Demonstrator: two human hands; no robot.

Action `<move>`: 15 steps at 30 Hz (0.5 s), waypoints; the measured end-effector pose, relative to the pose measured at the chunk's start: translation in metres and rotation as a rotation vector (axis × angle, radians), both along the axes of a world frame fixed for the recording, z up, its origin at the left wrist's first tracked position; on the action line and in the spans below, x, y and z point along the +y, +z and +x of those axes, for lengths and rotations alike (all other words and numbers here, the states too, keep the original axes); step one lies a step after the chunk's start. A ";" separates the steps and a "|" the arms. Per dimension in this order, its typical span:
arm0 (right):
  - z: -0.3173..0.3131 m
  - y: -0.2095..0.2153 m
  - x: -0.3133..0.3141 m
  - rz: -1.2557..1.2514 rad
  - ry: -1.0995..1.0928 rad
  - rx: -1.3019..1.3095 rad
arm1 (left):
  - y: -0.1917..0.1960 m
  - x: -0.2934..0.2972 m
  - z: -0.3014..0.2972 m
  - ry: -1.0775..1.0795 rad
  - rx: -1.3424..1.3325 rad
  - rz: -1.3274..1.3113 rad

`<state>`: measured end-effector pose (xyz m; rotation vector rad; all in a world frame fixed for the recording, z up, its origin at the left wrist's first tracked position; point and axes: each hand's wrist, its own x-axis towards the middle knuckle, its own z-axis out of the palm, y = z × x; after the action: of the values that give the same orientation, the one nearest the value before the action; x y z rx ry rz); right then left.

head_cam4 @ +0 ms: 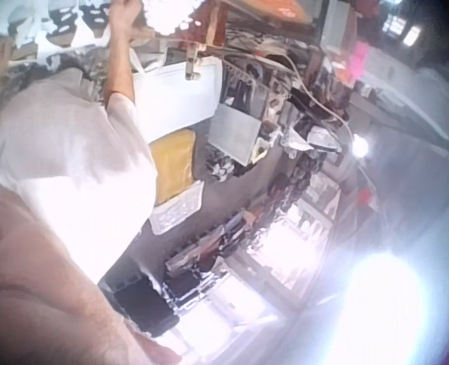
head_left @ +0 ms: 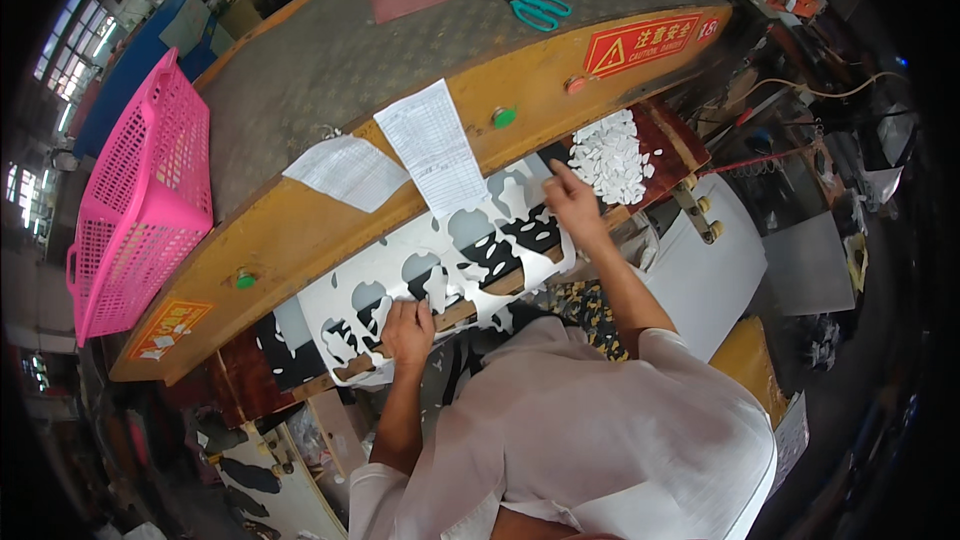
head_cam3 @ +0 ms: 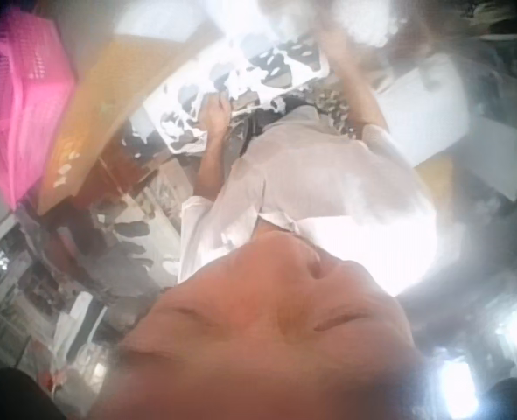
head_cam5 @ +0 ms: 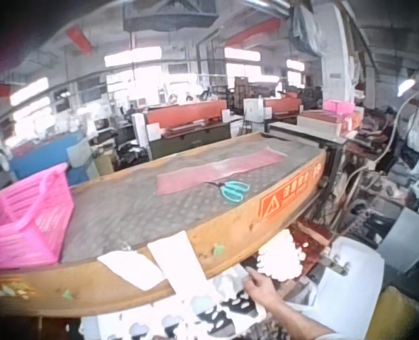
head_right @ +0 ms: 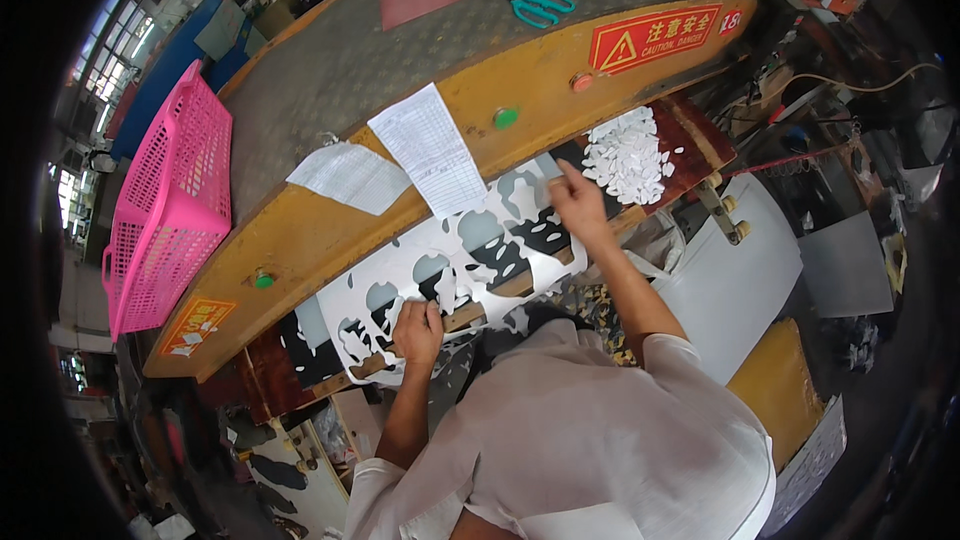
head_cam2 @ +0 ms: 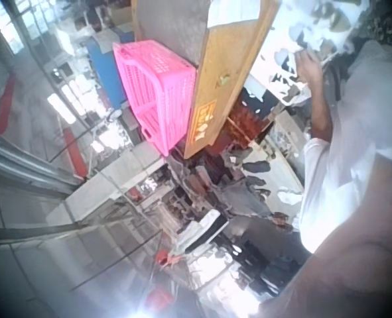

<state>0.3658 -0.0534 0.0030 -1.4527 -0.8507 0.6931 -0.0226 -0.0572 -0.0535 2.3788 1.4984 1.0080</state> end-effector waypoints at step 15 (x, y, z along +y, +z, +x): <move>-0.029 -0.029 0.013 -0.239 0.170 -0.603 | 0.003 -0.002 0.005 0.028 -0.006 -0.035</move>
<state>0.3363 -0.0400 -0.0257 -1.8596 -1.4038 0.4917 -0.0180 -0.0589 -0.0507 2.3350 1.5383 0.9857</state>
